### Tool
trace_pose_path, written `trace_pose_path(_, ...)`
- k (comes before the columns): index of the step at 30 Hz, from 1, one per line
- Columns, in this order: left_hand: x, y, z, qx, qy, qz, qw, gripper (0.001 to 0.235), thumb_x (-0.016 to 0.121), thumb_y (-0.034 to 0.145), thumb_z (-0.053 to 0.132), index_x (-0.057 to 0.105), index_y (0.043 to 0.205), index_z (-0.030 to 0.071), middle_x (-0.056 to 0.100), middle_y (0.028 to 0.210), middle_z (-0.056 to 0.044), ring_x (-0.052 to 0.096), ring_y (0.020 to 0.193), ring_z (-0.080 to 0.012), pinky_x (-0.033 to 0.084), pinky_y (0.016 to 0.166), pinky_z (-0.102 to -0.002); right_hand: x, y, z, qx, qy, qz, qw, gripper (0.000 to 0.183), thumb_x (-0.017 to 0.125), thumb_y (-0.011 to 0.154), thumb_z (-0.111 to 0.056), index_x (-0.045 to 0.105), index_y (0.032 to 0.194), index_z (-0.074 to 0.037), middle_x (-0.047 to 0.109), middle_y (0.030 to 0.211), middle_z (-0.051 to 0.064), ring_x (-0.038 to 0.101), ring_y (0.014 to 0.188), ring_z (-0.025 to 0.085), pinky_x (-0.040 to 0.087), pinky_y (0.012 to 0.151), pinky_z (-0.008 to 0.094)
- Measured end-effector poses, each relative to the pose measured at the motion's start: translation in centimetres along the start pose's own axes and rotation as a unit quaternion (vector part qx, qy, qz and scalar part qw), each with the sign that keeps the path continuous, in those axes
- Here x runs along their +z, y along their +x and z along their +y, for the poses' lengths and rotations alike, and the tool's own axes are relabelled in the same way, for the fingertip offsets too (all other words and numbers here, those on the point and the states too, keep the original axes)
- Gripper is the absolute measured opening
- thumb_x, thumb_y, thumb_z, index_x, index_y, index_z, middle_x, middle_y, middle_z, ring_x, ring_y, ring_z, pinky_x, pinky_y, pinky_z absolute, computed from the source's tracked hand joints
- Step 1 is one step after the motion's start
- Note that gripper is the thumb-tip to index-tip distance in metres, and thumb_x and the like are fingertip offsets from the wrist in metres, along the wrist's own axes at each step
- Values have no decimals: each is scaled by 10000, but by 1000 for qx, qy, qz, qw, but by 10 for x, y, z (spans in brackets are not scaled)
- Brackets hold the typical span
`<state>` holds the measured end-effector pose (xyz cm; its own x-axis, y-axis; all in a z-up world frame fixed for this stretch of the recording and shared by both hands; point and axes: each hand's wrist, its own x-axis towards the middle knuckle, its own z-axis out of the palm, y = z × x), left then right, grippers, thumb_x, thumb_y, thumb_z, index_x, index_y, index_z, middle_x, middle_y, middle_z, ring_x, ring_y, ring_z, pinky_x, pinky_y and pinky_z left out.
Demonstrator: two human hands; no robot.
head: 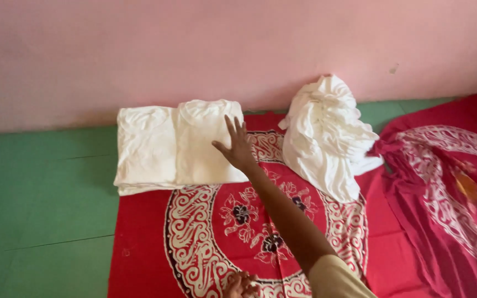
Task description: The person sits on the floor and folds a white shirt by hand, smoothing the fabric and folding it into a compact square. They then place the folded shirt onto a stack of other white clothes and pick up another white shirt to begin folding it.
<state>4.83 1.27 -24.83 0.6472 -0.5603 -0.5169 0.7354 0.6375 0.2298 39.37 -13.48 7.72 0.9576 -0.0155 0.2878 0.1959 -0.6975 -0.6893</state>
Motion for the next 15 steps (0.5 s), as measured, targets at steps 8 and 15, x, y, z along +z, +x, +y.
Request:
trace_pose_path(8, 187, -107, 11, 431, 451, 384, 681, 110, 721, 850, 158, 741, 951, 120, 773, 887, -75, 706, 808, -222, 544, 722, -328, -219, -287, 169, 210, -303, 3, 930, 874, 432, 854, -765, 192, 1602, -382, -73, 1729, 74, -118, 1556, 367, 5, 1102, 810)
trace_pose_path(15, 152, -93, 20, 571, 705, 342, 245, 565, 628, 795, 430, 708, 1229, 78, 663, 1383, -207, 580, 1385, -428, 440, 1129, -611, -263, -373, 263, 386, -329, -40, 861, 950, 172, 829, -862, 17, 1633, -381, -29, 1726, 103, -29, 1568, 413, 0, 1170, 748)
